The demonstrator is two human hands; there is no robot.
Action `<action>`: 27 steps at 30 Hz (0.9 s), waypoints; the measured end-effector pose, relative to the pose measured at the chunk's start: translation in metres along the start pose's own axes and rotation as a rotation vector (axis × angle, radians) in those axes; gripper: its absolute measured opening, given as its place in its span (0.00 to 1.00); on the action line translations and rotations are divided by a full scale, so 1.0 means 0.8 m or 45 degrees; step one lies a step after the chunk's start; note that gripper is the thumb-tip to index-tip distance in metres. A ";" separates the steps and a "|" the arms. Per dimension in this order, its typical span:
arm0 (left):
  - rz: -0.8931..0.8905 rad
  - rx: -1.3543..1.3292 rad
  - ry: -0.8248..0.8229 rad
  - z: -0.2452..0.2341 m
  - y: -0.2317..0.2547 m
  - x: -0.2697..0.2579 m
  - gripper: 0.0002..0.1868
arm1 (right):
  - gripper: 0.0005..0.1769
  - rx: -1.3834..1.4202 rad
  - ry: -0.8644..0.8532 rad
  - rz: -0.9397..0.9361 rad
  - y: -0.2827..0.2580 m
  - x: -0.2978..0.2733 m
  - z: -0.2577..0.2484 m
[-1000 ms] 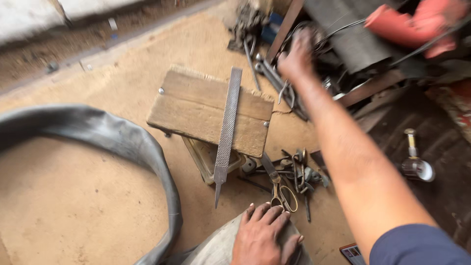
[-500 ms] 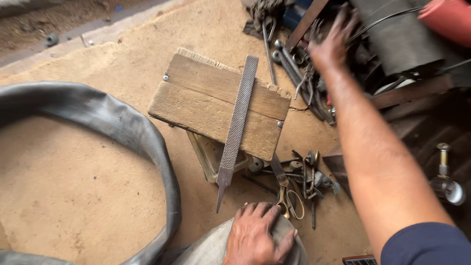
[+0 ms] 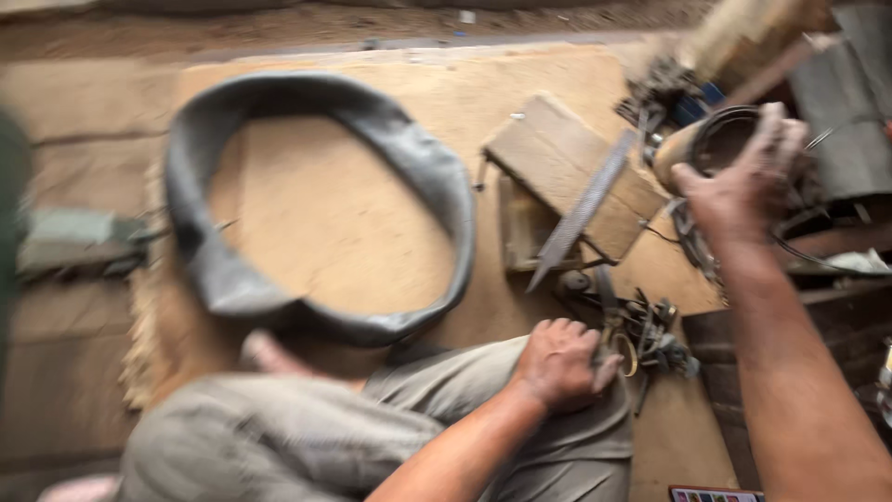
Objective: The person sits on the floor and manipulates a tire inner tube. They apply a dark liquid from a can onto the tube using a brush, then use a knife to scrape or spread the substance on the surface.
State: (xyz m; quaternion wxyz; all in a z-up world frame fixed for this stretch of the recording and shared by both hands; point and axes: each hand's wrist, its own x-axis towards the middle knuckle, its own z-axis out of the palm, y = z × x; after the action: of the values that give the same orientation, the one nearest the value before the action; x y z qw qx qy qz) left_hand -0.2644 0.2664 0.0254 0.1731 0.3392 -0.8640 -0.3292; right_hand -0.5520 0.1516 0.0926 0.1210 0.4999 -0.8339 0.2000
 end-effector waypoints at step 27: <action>-1.076 -0.608 1.105 -0.295 -0.270 -0.178 0.17 | 0.55 0.455 -0.444 -0.597 -0.452 -0.165 0.101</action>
State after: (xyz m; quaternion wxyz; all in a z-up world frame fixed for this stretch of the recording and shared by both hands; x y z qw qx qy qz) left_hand 0.0614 0.1401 0.0371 0.4327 0.7041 -0.4109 -0.3848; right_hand -0.1709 0.0669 0.0446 -0.0701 0.7179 -0.6563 0.2213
